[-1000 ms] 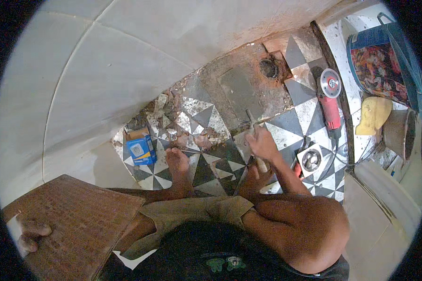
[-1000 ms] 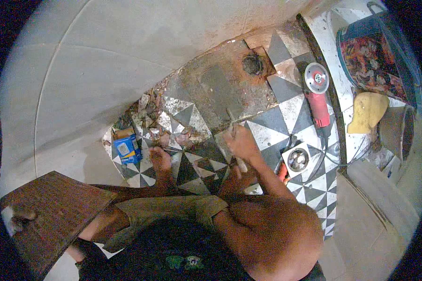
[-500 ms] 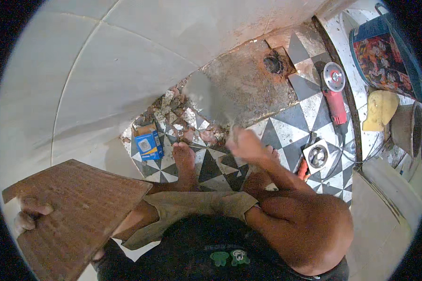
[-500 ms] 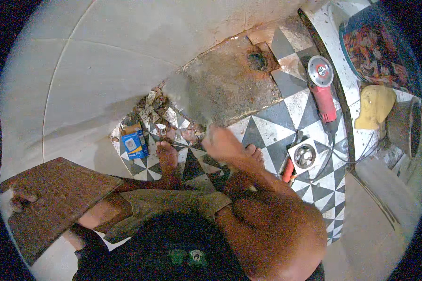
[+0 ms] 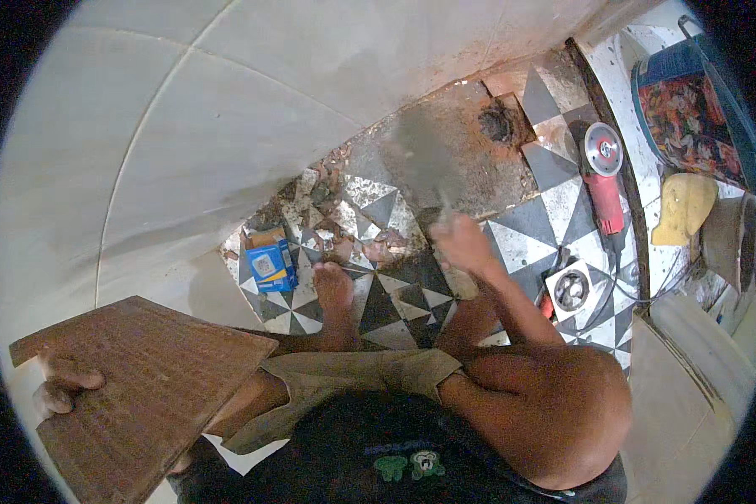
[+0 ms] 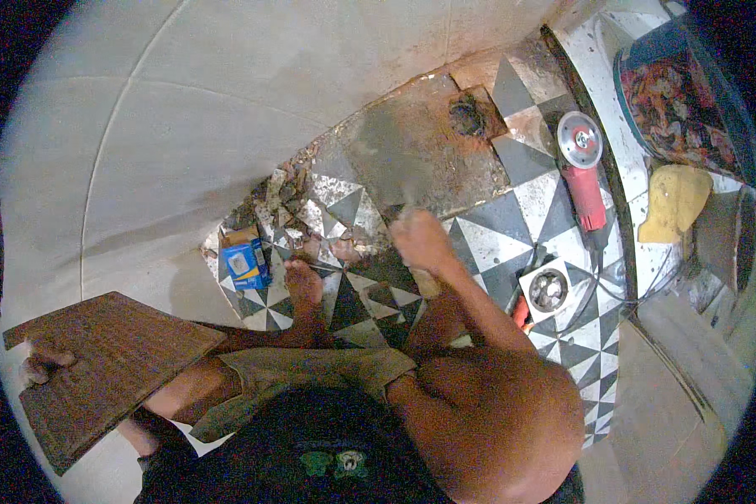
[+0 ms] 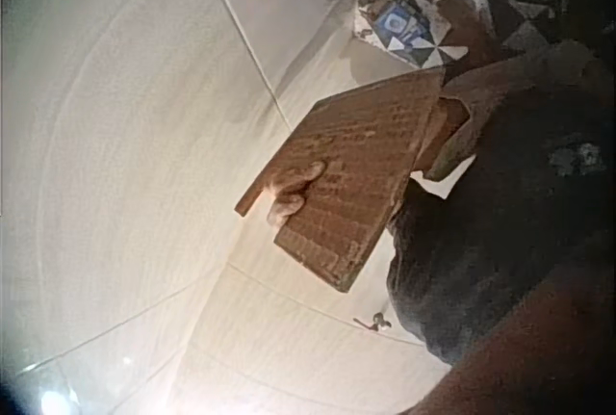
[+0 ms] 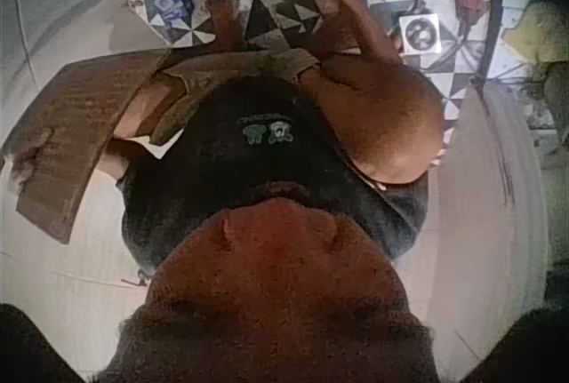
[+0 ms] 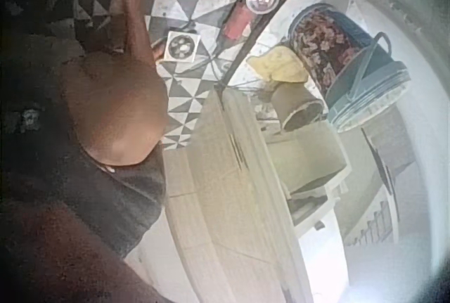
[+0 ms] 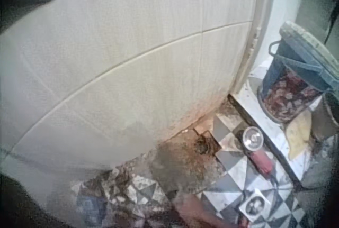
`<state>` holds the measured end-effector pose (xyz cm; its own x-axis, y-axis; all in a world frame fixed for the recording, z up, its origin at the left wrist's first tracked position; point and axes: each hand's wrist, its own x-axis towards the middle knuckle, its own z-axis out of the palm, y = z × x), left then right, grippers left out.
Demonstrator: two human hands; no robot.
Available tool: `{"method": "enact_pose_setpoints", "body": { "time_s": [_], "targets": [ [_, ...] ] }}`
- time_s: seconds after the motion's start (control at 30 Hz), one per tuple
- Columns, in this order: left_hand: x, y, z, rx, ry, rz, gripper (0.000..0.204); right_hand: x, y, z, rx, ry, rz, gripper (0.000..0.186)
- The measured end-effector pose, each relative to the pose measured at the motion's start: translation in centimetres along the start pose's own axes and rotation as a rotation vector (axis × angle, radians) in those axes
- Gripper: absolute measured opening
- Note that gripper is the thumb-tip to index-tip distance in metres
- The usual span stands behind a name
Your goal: Installing and fitting floor tiles around a floor drain.
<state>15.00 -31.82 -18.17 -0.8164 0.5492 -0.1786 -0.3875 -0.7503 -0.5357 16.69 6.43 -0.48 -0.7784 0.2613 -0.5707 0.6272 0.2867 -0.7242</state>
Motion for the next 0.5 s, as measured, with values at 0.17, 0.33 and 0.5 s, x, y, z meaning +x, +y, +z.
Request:
{"method": "enact_pose_setpoints", "body": {
  "time_s": [0.17, 0.33, 0.5],
  "targets": [
    [1.8, -5.7, 3.0, 0.082, -0.019, -0.121, 0.040, 0.8, 1.1, -2.7, -0.038, 0.063, -0.020, 0.037],
    [0.5, 0.1, 0.2, 0.162, -0.012, -0.270, 0.039, 0.5, -1.6, -0.9, -0.064, 0.043, 0.014, 0.034],
    [1.8, -3.4, 3.2, -0.300, 0.038, -0.554, 0.035, -2.9, -4.3, 0.5, -0.095, -0.169, -0.253, 0.029]
  ]
}}
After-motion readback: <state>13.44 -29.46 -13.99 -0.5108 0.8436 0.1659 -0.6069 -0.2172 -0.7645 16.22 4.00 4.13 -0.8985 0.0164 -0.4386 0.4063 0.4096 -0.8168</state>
